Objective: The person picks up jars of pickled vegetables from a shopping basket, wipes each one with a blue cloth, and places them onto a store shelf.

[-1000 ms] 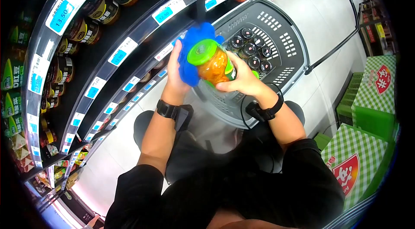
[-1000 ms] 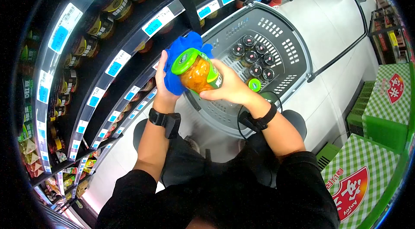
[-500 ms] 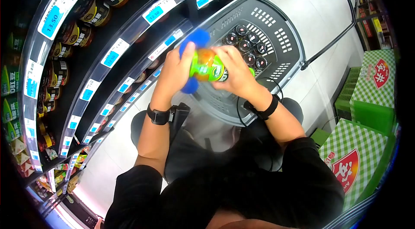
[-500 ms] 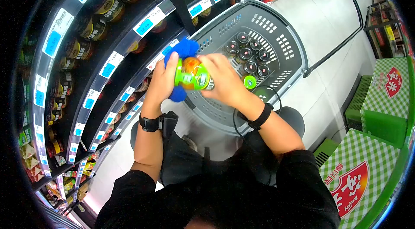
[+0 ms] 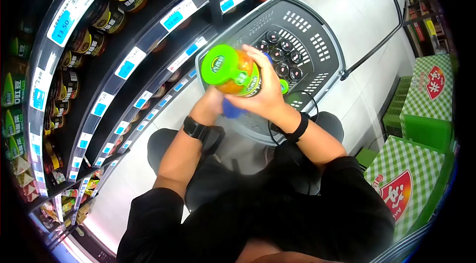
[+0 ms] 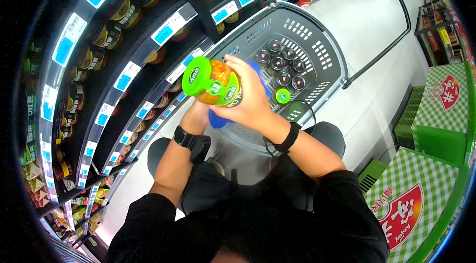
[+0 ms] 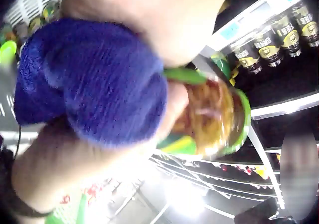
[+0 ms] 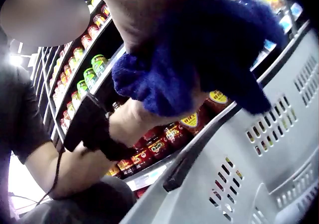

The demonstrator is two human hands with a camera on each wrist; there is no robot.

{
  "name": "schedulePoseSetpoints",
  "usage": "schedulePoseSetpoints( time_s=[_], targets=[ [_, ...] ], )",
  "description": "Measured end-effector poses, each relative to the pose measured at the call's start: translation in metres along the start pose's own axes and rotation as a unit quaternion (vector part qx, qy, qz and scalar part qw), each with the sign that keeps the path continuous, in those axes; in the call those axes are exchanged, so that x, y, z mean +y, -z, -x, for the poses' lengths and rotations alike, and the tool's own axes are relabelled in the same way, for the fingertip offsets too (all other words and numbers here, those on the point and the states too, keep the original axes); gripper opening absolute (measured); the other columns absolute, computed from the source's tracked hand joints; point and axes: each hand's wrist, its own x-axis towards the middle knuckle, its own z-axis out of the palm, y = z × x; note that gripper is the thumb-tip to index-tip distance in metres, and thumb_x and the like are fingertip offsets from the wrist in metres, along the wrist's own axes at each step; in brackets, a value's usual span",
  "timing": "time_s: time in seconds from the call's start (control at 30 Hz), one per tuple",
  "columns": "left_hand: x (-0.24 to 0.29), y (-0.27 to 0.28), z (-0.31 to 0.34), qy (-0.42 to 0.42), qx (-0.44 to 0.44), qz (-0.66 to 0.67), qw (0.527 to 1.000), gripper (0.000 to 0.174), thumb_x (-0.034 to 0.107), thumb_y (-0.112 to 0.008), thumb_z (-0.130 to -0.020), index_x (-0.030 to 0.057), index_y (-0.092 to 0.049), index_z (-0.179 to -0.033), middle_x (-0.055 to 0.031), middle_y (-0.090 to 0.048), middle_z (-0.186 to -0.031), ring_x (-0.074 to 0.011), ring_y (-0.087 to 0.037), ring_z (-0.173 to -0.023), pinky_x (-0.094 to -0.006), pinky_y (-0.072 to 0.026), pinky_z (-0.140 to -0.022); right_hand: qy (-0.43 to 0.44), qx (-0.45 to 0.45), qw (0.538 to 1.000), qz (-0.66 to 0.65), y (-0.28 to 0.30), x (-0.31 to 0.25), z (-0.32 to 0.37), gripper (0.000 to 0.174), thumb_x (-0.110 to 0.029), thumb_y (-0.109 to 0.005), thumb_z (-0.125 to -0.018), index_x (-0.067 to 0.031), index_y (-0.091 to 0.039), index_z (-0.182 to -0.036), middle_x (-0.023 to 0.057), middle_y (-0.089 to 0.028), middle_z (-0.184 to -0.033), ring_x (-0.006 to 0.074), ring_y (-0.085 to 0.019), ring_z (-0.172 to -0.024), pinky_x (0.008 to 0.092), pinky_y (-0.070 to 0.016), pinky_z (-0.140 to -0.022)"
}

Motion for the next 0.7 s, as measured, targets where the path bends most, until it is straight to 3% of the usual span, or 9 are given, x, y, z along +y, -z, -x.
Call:
schedulePoseSetpoints(
  time_s=[0.13, 0.23, 0.27, 0.33, 0.37, 0.47, 0.57, 0.6, 0.7],
  targets=[
    [0.009, -0.007, 0.005, -0.04, 0.035, 0.005, 0.999, 0.039, 0.036, -0.056, -0.099, 0.0072, -0.059, -0.125, -0.0062, -0.064, -0.122, -0.0177, -0.064, -0.107, -0.035, -0.0529, -0.093, -0.085, -0.104, 0.98, -0.146, 0.003, 0.007, -0.001, 0.089, -0.016, -0.088, -0.064, 0.0002, -0.039, -0.136, 0.0199, -0.055, -0.132, 0.0302, -0.054, -0.127, 0.0392, -0.0421, -0.107],
    [0.013, 0.005, 0.002, -0.043, 0.063, -0.076, 0.994, 0.035, 0.033, -0.053, -0.101, 0.0053, -0.065, -0.118, -0.0083, -0.068, -0.112, -0.0158, -0.066, -0.097, -0.0303, -0.0543, -0.085, -0.177, -0.2, 0.946, -0.182, 0.018, 0.007, -0.012, 0.096, -0.012, -0.087, -0.065, -0.0027, -0.032, -0.143, 0.0165, -0.05, -0.137, 0.0232, -0.047, -0.132, 0.036, -0.0342, -0.113],
    [0.0, 0.04, -0.008, -0.031, 0.083, -0.214, 0.973, 0.041, 0.037, -0.051, -0.102, 0.0014, -0.064, -0.119, -0.0094, -0.069, -0.11, -0.0156, -0.065, -0.097, -0.0308, -0.0537, -0.084, -0.181, -0.22, 0.94, -0.188, 0.023, 0.008, -0.016, 0.096, -0.014, -0.089, -0.063, -0.0028, -0.036, -0.143, 0.016, -0.054, -0.134, 0.0236, -0.051, -0.127, 0.0366, -0.0376, -0.11],
    [0.008, 0.021, -0.002, -0.029, 0.17, -0.267, 0.948, 0.052, 0.047, -0.058, -0.098, -0.0035, -0.067, -0.107, -0.0121, -0.071, -0.1, -0.0175, -0.066, -0.089, -0.034, -0.0539, -0.08, -0.125, -0.277, 0.94, -0.153, 0.03, 0.01, -0.028, 0.085, -0.017, -0.091, -0.058, -0.0025, -0.052, -0.132, 0.0139, -0.06, -0.128, 0.026, -0.058, -0.12, 0.0363, -0.0434, -0.104],
    [0.009, 0.028, -0.003, -0.053, 0.156, -0.302, 0.939, 0.052, 0.049, -0.061, -0.096, -0.0025, -0.069, -0.101, -0.0119, -0.07, -0.095, -0.0144, -0.064, -0.085, -0.0331, -0.0535, -0.078, -0.118, -0.279, 0.945, -0.121, 0.033, -0.001, -0.033, 0.08, -0.019, -0.092, -0.056, -0.0029, -0.057, -0.126, 0.0139, -0.061, -0.127, 0.0296, -0.059, -0.118, 0.037, -0.0452, -0.102],
    [0.031, 0.006, 0.002, -0.088, 0.186, -0.162, 0.965, 0.047, 0.046, -0.058, -0.098, 0.0006, -0.07, -0.102, -0.0083, -0.07, -0.094, -0.0123, -0.064, -0.086, -0.0321, -0.0534, -0.074, -0.076, -0.233, 0.954, -0.171, 0.031, -0.017, -0.038, 0.078, -0.011, -0.091, -0.06, -0.002, -0.055, -0.129, 0.0169, -0.058, -0.135, 0.0274, -0.057, -0.125, 0.038, -0.0441, -0.107],
    [0.064, -0.003, 0.014, -0.047, 0.107, -0.026, 0.993, 0.047, 0.045, -0.054, -0.1, 0.0009, -0.068, -0.107, -0.0079, -0.071, -0.096, -0.0148, -0.066, -0.086, -0.0326, -0.054, -0.074, 0.001, -0.215, 0.957, -0.193, 0.038, -0.051, -0.07, 0.102, -0.015, -0.098, -0.054, -0.0029, -0.044, -0.139, 0.0176, -0.057, -0.132, 0.0287, -0.055, -0.125, 0.0427, -0.044, -0.107],
    [0.068, 0.002, 0.013, -0.046, 0.098, -0.047, 0.993, 0.048, 0.046, -0.053, -0.1, 0.0008, -0.066, -0.112, -0.0087, -0.071, -0.1, -0.0173, -0.068, -0.087, -0.0334, -0.0549, -0.077, -0.03, -0.168, 0.948, -0.268, 0.033, -0.078, -0.083, 0.099, -0.017, -0.097, -0.055, -0.0001, -0.046, -0.137, 0.0178, -0.057, -0.133, 0.0269, -0.056, -0.124, 0.0409, -0.0445, -0.106],
    [0.083, 0.001, 0.018, -0.058, 0.08, -0.018, 0.995, 0.048, 0.045, -0.055, -0.099, 0.0008, -0.065, -0.116, -0.0108, -0.071, -0.105, -0.0186, -0.069, -0.089, -0.0341, -0.0563, -0.081, -0.015, -0.171, 0.957, -0.233, 0.025, -0.142, -0.144, 0.105, -0.022, -0.099, -0.052, -0.0002, -0.044, -0.138, 0.0156, -0.057, -0.129, 0.0252, -0.057, -0.12, 0.0381, -0.0437, -0.105]
  ],
)
